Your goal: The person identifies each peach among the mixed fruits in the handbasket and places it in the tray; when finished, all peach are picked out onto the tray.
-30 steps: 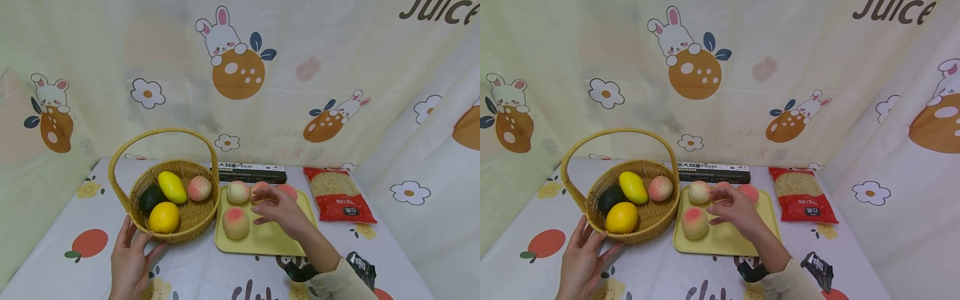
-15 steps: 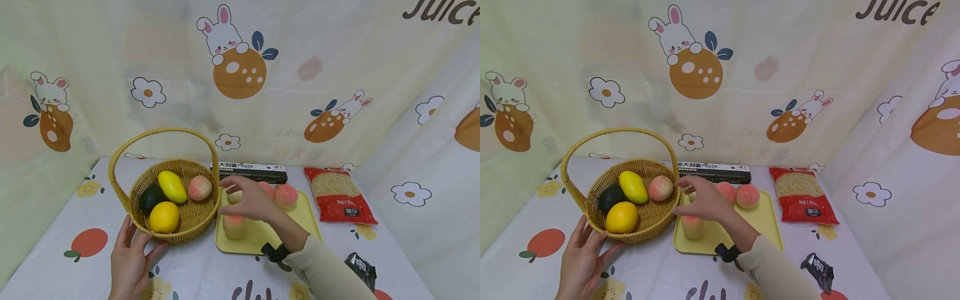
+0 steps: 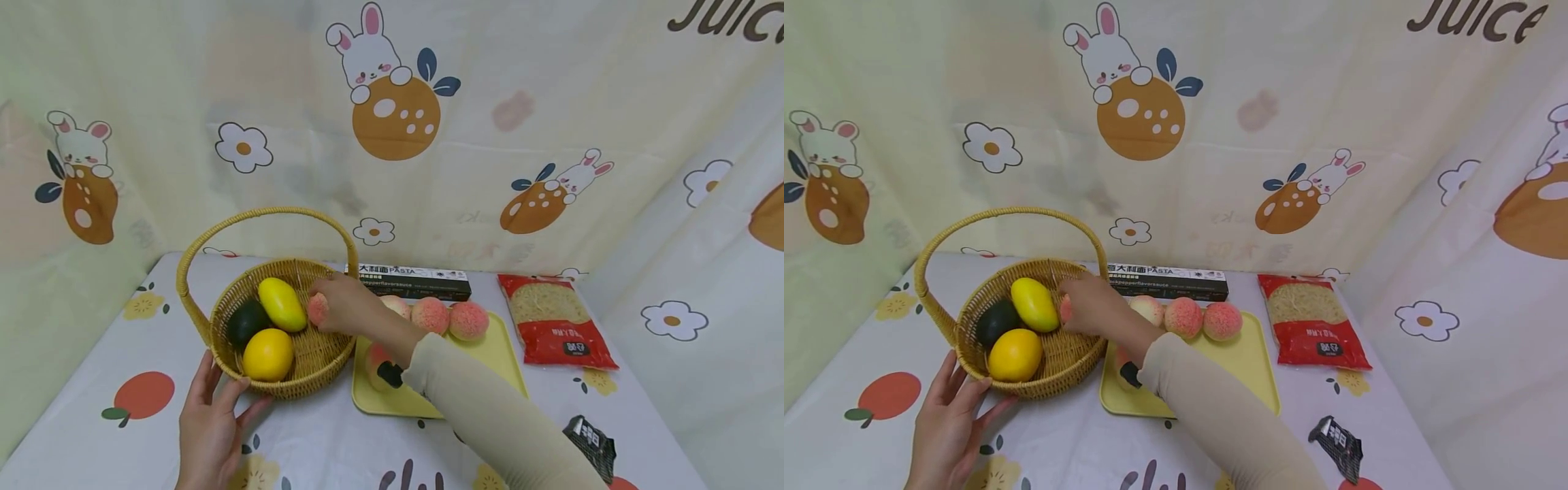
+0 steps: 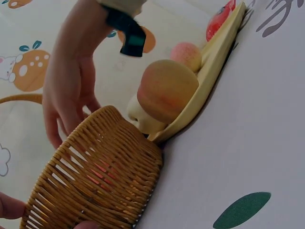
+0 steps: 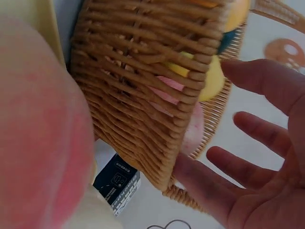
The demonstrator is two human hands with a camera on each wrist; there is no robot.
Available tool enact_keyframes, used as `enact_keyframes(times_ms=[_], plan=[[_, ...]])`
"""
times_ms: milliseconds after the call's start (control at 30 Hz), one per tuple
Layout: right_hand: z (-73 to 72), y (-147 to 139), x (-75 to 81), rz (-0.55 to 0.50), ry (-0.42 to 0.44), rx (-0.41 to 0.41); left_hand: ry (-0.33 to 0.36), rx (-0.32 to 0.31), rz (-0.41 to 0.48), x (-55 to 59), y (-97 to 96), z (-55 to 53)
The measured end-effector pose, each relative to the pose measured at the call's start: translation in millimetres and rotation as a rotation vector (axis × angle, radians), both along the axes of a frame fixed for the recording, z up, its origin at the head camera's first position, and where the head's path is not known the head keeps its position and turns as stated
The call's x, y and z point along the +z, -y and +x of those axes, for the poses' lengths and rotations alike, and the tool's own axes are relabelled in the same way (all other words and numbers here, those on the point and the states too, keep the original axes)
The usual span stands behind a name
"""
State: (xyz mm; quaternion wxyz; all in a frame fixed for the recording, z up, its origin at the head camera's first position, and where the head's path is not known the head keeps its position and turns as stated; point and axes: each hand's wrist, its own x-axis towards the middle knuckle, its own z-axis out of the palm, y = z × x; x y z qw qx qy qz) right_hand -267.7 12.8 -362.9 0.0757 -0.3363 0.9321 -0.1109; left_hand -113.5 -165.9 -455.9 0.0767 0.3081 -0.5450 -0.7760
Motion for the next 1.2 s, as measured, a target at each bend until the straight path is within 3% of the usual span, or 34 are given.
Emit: enact_keyframes(times_ms=[133,300,633,933,1200], plan=[[-6.4,17.2,-2.4,0.17,-0.019,0.036,0.001,0.001,0.004,0.7,0.7,-0.1],[-12.0,34.0,-3.7,0.284,-0.018,0.06,0.001,0.005,0.005,-0.1,1.3,1.0],[-17.3,48.7,2.0,0.346,0.056,-0.009,-0.018,-0.004,0.018,-1.1,2.1,1.4],[-23.0,43.5,-4.2,0.331,0.11,0.043,-0.051,-0.027,0.029,2.5,2.6,5.3],[-17.1,42.2,-6.6,0.403,0.133,0.077,-0.044,-0.012,0.014,2.2,1.5,5.2]])
